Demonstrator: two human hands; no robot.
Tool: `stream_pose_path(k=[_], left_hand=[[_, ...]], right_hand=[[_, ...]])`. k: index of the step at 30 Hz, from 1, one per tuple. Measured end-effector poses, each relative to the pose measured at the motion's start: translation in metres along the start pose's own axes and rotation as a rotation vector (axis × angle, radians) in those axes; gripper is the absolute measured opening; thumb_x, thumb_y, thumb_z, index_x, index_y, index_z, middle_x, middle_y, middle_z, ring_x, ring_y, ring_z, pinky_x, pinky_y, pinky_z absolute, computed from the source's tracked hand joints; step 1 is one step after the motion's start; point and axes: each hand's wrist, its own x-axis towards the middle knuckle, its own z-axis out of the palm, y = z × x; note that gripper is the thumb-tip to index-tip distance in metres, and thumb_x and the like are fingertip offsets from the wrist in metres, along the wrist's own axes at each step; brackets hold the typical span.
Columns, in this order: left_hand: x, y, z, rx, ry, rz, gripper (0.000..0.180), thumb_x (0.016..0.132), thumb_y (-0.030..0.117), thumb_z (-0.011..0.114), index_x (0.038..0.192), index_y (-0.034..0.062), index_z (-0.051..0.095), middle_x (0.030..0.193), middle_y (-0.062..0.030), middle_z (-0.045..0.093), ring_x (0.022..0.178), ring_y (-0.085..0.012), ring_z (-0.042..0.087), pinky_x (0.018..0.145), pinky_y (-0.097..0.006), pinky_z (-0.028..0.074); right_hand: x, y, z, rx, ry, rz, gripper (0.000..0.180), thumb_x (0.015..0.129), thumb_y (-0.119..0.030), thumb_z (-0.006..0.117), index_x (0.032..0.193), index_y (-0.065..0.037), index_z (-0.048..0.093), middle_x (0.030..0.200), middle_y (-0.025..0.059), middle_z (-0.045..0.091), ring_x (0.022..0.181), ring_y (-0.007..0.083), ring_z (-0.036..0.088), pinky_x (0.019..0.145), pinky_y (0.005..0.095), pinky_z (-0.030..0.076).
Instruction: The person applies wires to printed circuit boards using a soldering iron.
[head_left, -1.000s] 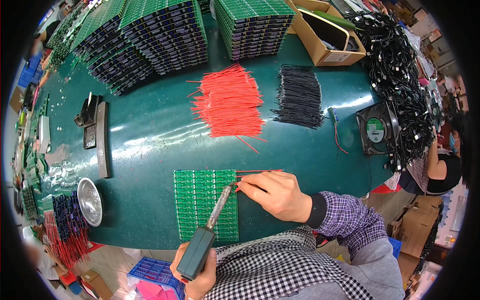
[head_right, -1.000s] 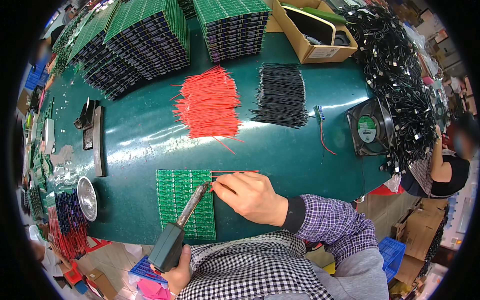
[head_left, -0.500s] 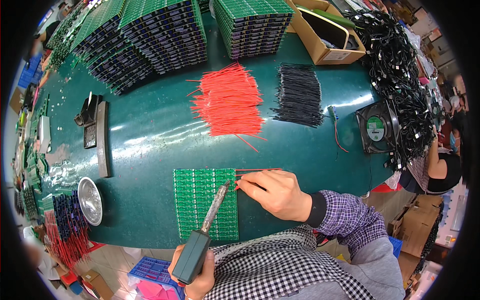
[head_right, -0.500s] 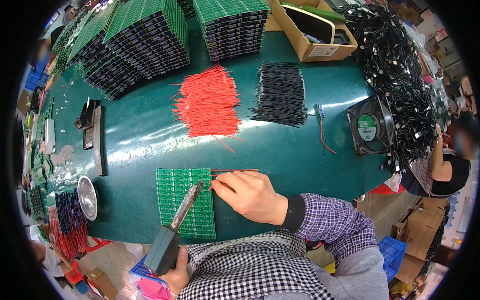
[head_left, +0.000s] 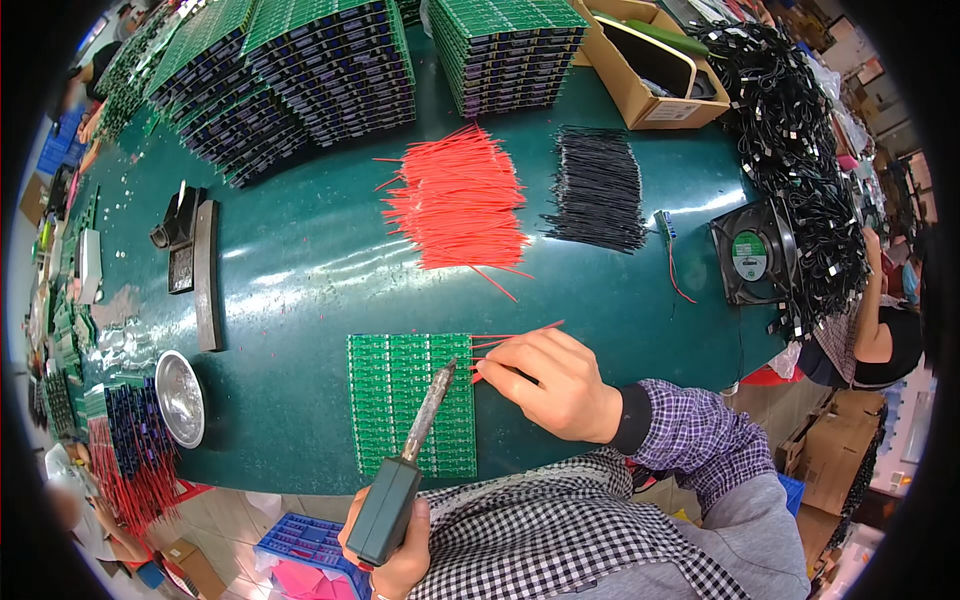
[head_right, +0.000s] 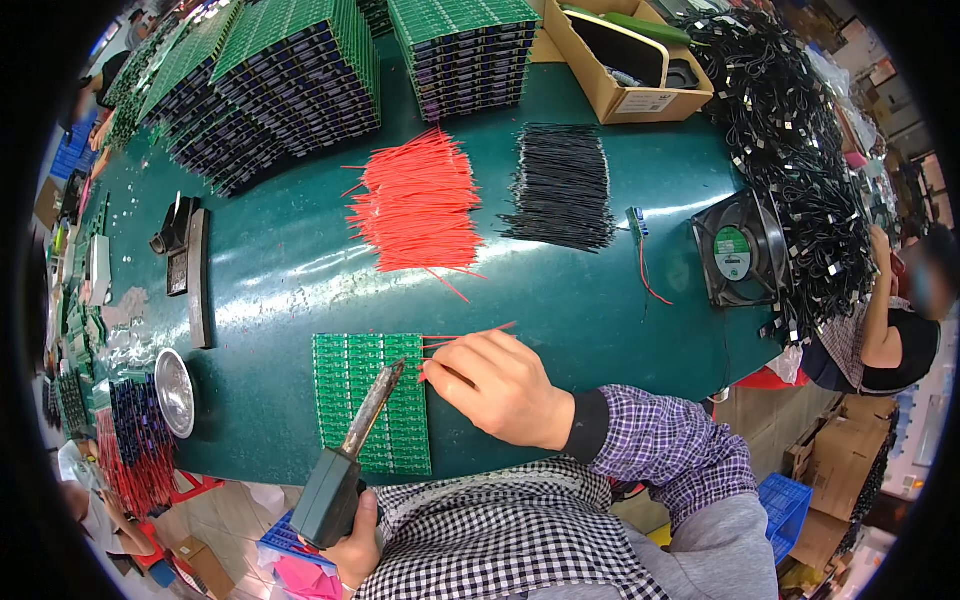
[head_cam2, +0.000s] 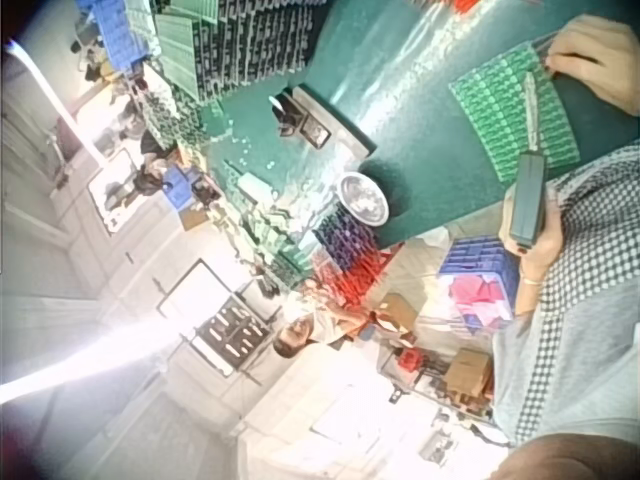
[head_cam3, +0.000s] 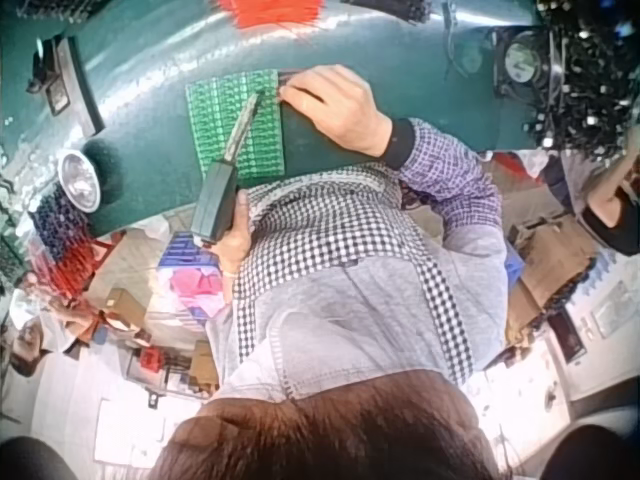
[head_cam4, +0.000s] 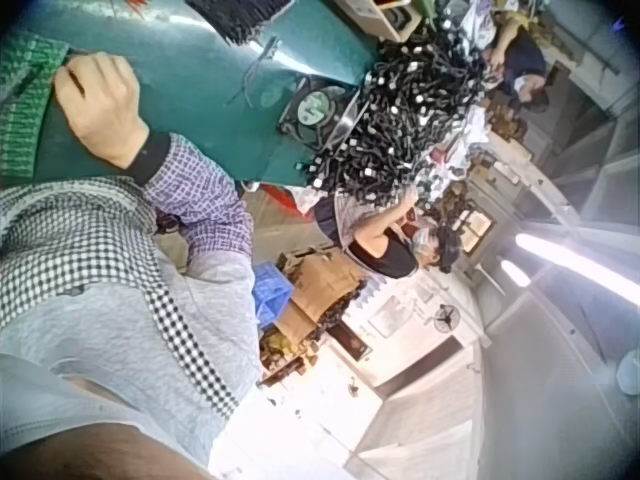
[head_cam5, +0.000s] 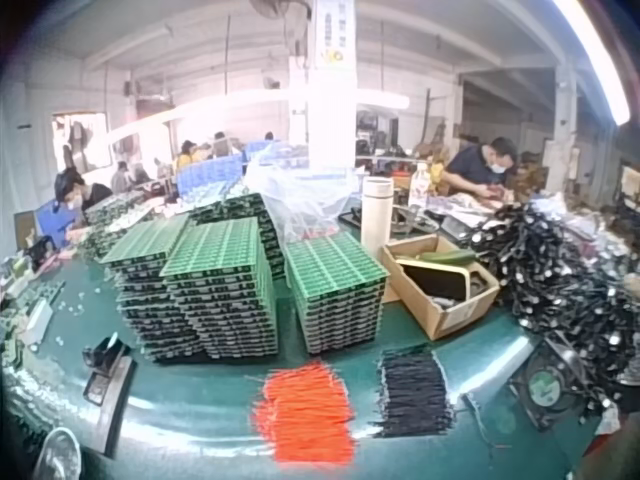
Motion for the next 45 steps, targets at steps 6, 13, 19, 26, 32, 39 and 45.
stream_pose_path(k=[6, 13, 19, 26, 32, 39, 45], left_hand=[[-0.001, 0.008, -0.004, 0.036, -0.029, 0.019, 0.029, 0.085, 0.012, 0.079, 0.108, -0.0026, 0.069, 0.095, -0.0126, 0.071, 0.081, -0.0237, 0.067, 0.073, -0.035, 0.053], [-0.007, 0.013, -0.006, 0.122, -0.016, -0.176, 0.03, 0.086, 0.013, 0.078, 0.11, -0.0029, 0.069, 0.095, -0.0133, 0.072, 0.083, -0.0242, 0.068, 0.075, -0.035, 0.053], [-0.008, -0.005, -0.001, 0.045, 0.028, -0.025, 0.03, 0.083, 0.009, 0.08, 0.108, -0.0036, 0.069, 0.093, -0.0113, 0.071, 0.08, -0.0219, 0.066, 0.073, -0.033, 0.052], [0.003, 0.003, 0.001, 0.108, 0.002, 0.082, 0.023, 0.078, 0.006, 0.081, 0.096, -0.0038, 0.072, 0.082, -0.0086, 0.07, 0.069, -0.0184, 0.064, 0.065, -0.032, 0.051], [0.003, 0.003, 0.002, 0.137, 0.001, 0.075, 0.022, 0.078, 0.007, 0.082, 0.095, -0.0028, 0.072, 0.079, -0.0084, 0.07, 0.066, -0.019, 0.063, 0.064, -0.033, 0.05], [-0.007, -0.003, -0.001, 0.117, -0.013, 0.09, 0.024, 0.08, 0.006, 0.08, 0.1, -0.0029, 0.069, 0.085, -0.0088, 0.069, 0.072, -0.0193, 0.063, 0.067, -0.033, 0.05], [-0.019, -0.005, -0.001, 0.014, 0.095, -0.176, 0.026, 0.082, 0.006, 0.079, 0.103, -0.0033, 0.067, 0.088, -0.0087, 0.068, 0.075, -0.0194, 0.063, 0.069, -0.033, 0.05]], right_hand=[[-0.008, -0.004, 0.002, 0.068, 0.042, -0.003, 0.022, 0.074, -0.005, 0.073, 0.095, -0.001, 0.071, 0.087, 0.0072, 0.069, 0.073, 0.0192, 0.068, 0.058, 0.0292, 0.053], [-0.014, -0.003, 0.003, 0.026, -0.052, 0.018, 0.019, 0.08, -0.008, 0.069, 0.098, -0.003, 0.068, 0.092, 0.0037, 0.067, 0.07, 0.0148, 0.065, 0.063, 0.0277, 0.053], [-0.013, -0.004, 0.003, 0.003, -0.05, 0.014, 0.019, 0.078, -0.009, 0.069, 0.096, -0.004, 0.068, 0.089, 0.0031, 0.066, 0.069, 0.0143, 0.064, 0.061, 0.028, 0.051], [-0.011, -0.003, 0.001, -0.009, -0.052, 0.01, 0.019, 0.077, -0.009, 0.069, 0.095, -0.004, 0.067, 0.087, 0.0023, 0.063, 0.069, 0.0141, 0.063, 0.061, 0.0282, 0.051], [-0.011, -0.004, 0.003, -0.006, -0.046, 0.004, 0.019, 0.076, -0.008, 0.068, 0.095, -0.003, 0.067, 0.087, 0.0024, 0.063, 0.07, 0.0143, 0.063, 0.061, 0.0285, 0.051], [-0.01, -0.004, 0.002, -0.009, -0.039, 0.01, 0.017, 0.077, -0.009, 0.069, 0.093, -0.004, 0.067, 0.083, 0.0017, 0.061, 0.068, 0.0144, 0.062, 0.06, 0.0281, 0.05], [-0.01, -0.005, 0.003, -0.037, -0.041, 0.005, 0.015, 0.078, -0.01, 0.07, 0.091, -0.004, 0.067, 0.082, 0.0012, 0.06, 0.068, 0.0141, 0.062, 0.06, 0.0277, 0.05]])
